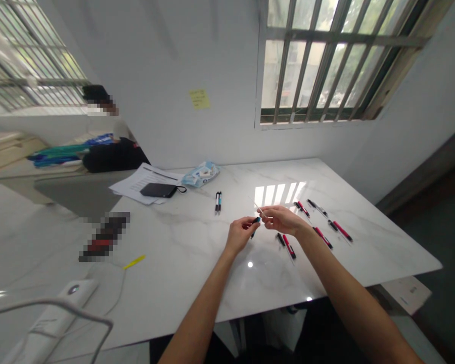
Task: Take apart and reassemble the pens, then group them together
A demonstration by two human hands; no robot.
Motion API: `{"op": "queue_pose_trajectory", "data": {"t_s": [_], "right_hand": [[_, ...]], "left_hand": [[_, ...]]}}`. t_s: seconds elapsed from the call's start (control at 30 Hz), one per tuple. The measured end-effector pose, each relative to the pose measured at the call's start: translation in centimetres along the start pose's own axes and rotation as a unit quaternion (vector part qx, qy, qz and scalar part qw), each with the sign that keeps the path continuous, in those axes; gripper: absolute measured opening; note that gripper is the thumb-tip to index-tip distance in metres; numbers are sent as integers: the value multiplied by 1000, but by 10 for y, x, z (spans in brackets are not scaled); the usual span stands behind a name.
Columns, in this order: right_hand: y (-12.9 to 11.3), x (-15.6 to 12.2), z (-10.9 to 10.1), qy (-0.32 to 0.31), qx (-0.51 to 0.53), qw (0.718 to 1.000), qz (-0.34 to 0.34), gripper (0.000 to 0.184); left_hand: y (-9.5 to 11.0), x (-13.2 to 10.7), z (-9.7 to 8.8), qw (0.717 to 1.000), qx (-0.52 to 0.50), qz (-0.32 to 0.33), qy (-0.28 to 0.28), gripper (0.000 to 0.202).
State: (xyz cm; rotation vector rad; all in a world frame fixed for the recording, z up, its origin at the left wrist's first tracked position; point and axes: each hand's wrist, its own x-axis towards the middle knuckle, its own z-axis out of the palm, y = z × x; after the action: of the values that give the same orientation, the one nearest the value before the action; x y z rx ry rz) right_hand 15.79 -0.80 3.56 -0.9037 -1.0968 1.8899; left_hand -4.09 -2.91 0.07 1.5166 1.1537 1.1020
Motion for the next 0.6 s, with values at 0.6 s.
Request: {"op": "queue_pose_trajectory", "data": {"t_s": [0.6], "right_hand": [[17, 7, 2, 122, -240, 947, -174, 38]], "left_hand": [[-8, 2, 1, 1000, -25, -8, 3, 38]]}}
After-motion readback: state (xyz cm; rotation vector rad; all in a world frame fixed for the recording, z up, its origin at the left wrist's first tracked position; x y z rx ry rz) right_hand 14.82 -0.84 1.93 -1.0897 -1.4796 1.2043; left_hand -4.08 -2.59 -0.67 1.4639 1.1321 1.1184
